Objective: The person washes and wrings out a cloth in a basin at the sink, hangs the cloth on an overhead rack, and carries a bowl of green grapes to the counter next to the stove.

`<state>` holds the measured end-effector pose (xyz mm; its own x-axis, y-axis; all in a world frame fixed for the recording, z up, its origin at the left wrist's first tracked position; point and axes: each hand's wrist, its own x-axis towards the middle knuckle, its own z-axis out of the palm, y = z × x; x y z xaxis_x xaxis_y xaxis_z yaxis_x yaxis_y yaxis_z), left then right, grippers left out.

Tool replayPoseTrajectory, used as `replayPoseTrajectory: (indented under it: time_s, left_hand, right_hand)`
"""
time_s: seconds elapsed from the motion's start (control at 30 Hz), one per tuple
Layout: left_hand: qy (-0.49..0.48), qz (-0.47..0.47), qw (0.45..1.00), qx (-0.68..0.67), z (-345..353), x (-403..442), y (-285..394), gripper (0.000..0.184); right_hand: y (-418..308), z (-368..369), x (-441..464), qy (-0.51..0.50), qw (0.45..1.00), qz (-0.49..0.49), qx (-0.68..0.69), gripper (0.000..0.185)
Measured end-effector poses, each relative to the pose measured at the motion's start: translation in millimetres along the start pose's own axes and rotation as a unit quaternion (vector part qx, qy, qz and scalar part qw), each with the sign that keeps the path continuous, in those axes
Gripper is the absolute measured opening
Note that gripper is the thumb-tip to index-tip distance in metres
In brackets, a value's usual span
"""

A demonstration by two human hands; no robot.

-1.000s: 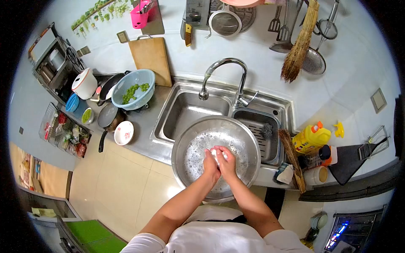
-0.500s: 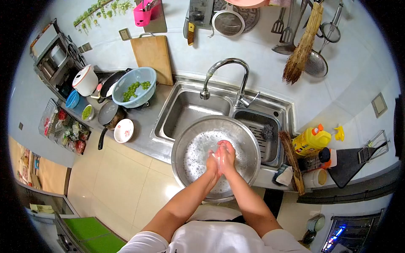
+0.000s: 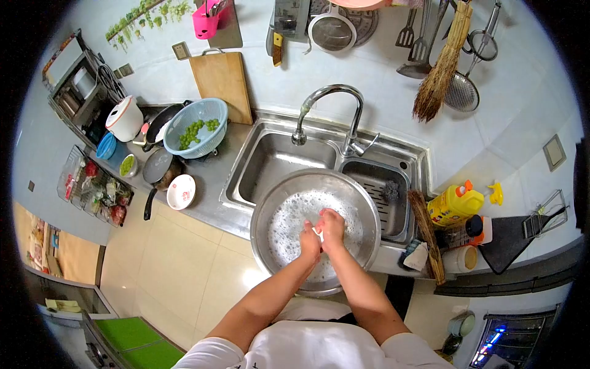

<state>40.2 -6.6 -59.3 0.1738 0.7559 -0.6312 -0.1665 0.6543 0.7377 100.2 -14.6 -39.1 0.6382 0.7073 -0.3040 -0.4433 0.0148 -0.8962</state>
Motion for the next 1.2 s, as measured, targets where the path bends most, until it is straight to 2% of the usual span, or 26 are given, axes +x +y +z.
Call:
replayPoseTrajectory:
  time_s: [0.07, 0.1, 0.17, 0.2, 0.23, 0.3, 0.33, 0.37, 0.43, 0.47, 0.5, 0.57, 0.63, 0.7, 0.73, 0.83, 0.87, 0.93, 0.97, 1.03, 1.1, 1.17, 1.2]
  left_hand:
    - [-0.037, -0.032, 0.996, 0.078, -1.1, -8.2, 17.6, 0.048]
    - [-0.037, -0.032, 0.996, 0.079, -4.2, -5.6, 21.5, 0.048]
    - [-0.118, -0.018, 0.992, 0.041, -16.6, 0.8, 31.0, 0.044]
    - [-0.17, -0.015, 0.985, 0.014, -24.0, 6.4, 37.1, 0.037]
    - [-0.169, -0.015, 0.985, 0.015, -24.1, 1.9, 48.0, 0.037]
    - [-0.175, 0.044, 0.984, 0.001, -23.3, -6.5, 66.4, 0.031]
    - [-0.206, 0.036, 0.977, -0.034, -28.4, 1.5, 69.6, 0.03]
    - [-0.206, 0.037, 0.977, -0.034, -29.8, 2.6, 73.8, 0.03]
    - [-0.221, 0.099, 0.97, -0.009, -31.5, 1.0, 83.1, 0.035]
    - [-0.223, 0.111, 0.968, -0.018, -34.0, 4.9, 86.0, 0.038]
    - [-0.224, 0.113, 0.968, -0.018, -35.7, 4.4, 90.8, 0.038]
    - [-0.211, 0.168, 0.963, 0.02, -38.0, 1.8, 97.1, 0.033]
    - [-0.187, 0.188, 0.964, 0.019, -38.2, -2.1, 103.0, 0.028]
    - [-0.177, 0.21, 0.96, 0.055, -44.0, 3.7, 106.2, 0.026]
    - [-0.161, 0.227, 0.959, 0.058, -45.5, 5.4, 106.5, 0.022]
    - [-0.143, 0.259, 0.951, 0.087, -47.2, 5.9, 110.3, 0.022]
    - [-0.143, 0.26, 0.951, 0.086, -47.8, 5.0, 111.6, 0.022]
    - [-0.12, 0.267, 0.949, 0.117, -44.7, -4.4, 119.7, 0.022]
    - [-0.123, 0.268, 0.948, 0.116, -42.3, -9.9, 123.1, 0.022]
    - [-0.113, 0.256, 0.958, 0.067, -35.9, -24.0, 132.9, 0.02]
    - [-0.136, 0.248, 0.957, 0.066, -36.1, -31.7, 136.3, 0.021]
    - [-0.173, 0.165, 0.971, 0.009, -34.7, -38.5, 136.0, 0.022]
    - [-0.202, 0.153, 0.967, 0.027, -36.1, -32.5, 129.6, 0.029]
  right_hand:
    - [-6.7, -7.1, -0.4, -0.047, 0.993, 0.037, 0.104, 0.012]
    - [-10.6, -8.4, -2.7, -0.046, 0.993, 0.037, 0.105, 0.012]
    - [-18.1, -10.4, -8.2, -0.041, 0.996, -0.015, 0.079, 0.014]
    - [-16.1, -25.7, -4.1, -0.115, 0.991, -0.005, 0.074, 0.021]
    - [-20.5, -31.8, -3.9, -0.115, 0.99, -0.005, 0.075, 0.021]
    - [-29.7, -43.0, -6.9, -0.197, 0.976, 0.024, 0.085, 0.035]
    - [-37.0, -50.2, -9.5, -0.237, 0.965, 0.066, 0.09, 0.044]
    - [-41.3, -52.9, -12.1, -0.238, 0.965, 0.065, 0.09, 0.044]
    - [-48.1, -56.5, -18.0, -0.242, 0.968, 0.006, -0.068, 0.046]
    - [-55.0, -59.3, -18.9, -0.235, 0.962, 0.017, -0.136, 0.049]
    - [-62.3, -60.9, -20.6, -0.235, 0.962, 0.016, -0.136, 0.049]
    - [-73.2, -64.7, -23.2, -0.222, 0.947, -0.022, -0.23, 0.048]
    - [-79.6, -69.6, -21.7, -0.202, 0.944, -0.06, -0.254, 0.043]
    - [-88.6, -75.0, -22.2, -0.17, 0.91, -0.077, -0.37, 0.035]
    - [-88.7, -76.3, -23.5, -0.133, 0.9, -0.128, -0.394, 0.032]
    - [-106.5, -74.3, -31.3, -0.13, 0.885, -0.121, -0.43, 0.029]
    - [-111.1, -71.9, -35.2, -0.129, 0.885, -0.122, -0.431, 0.029]
    - [-119.2, -65.1, -42.4, -0.092, 0.873, -0.223, -0.424, 0.022]
    - [-123.3, -61.0, -46.3, -0.09, 0.872, -0.226, -0.424, 0.022]
    - [-129.9, -50.9, -51.2, -0.034, 0.856, -0.343, -0.385, 0.018]
    - [-134.1, -43.7, -51.2, -0.011, 0.847, -0.359, -0.392, 0.015]
    - [-135.4, -33.4, -49.2, 0.054, 0.876, -0.348, -0.331, 0.015]
    - [-131.5, -28.9, -45.4, 0.069, 0.88, -0.355, -0.308, 0.015]
